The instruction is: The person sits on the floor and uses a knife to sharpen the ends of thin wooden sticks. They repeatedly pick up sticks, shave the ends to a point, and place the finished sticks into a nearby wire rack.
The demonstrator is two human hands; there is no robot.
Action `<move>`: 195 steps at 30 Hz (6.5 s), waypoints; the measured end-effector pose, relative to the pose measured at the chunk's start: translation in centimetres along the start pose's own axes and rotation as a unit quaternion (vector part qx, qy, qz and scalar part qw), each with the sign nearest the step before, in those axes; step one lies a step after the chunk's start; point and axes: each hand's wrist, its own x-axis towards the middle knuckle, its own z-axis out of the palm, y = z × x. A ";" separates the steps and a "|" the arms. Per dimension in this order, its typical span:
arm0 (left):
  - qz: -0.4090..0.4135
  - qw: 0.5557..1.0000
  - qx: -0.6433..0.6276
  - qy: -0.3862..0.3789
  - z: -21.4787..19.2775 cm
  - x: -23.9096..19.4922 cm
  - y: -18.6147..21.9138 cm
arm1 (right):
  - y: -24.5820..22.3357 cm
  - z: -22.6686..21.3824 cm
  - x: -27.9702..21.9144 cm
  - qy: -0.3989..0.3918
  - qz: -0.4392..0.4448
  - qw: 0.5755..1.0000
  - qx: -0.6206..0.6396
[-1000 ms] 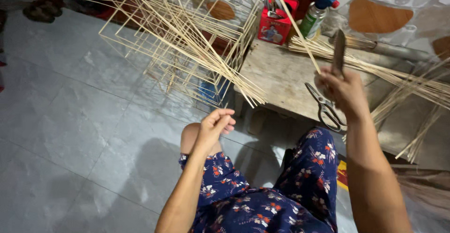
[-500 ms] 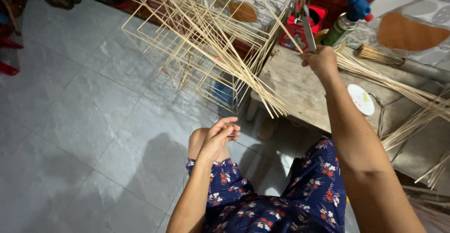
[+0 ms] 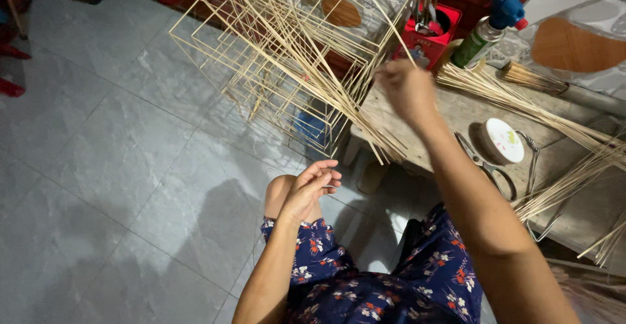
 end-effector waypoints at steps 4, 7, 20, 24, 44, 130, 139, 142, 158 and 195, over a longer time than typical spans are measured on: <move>-0.007 1.000 -0.002 -0.008 0.3 0.2 0.0 | -4.1 3.5 -0.2 -0.003 -0.049 0.995 -0.088; -0.008 1.000 -0.004 -0.013 0.2 0.0 0.3 | -5.4 4.4 0.0 -0.022 -0.049 0.993 -0.107; 0.003 1.000 -0.014 -0.015 -0.4 -0.2 0.4 | -1.1 5.2 2.9 -0.045 0.100 0.993 -0.030; 0.003 1.000 -0.009 -0.020 -0.3 0.0 0.3 | 1.2 4.4 4.0 -0.019 0.078 0.991 0.111; 0.002 1.000 -0.002 -0.013 -0.3 0.1 0.1 | -1.1 -6.5 1.8 -0.096 0.147 0.902 0.395; 0.412 0.767 0.491 -0.014 19.3 -8.9 6.3 | 6.8 -4.5 -30.7 -0.073 0.121 0.854 0.500; 0.404 0.769 0.495 0.003 19.1 -8.7 6.9 | 1.9 -5.9 -30.0 -0.055 0.147 0.820 0.550; 0.378 0.798 0.469 -0.005 19.4 -8.1 6.8 | 0.4 -7.2 -29.5 -0.068 0.168 0.830 0.527; 0.333 0.819 0.464 -0.046 20.3 -7.4 6.5 | -7.0 -10.1 -28.7 -0.064 0.141 0.795 0.587; 0.347 0.835 0.425 -0.045 21.9 -7.1 6.8 | -8.0 -10.8 -28.2 -0.078 0.161 0.763 0.621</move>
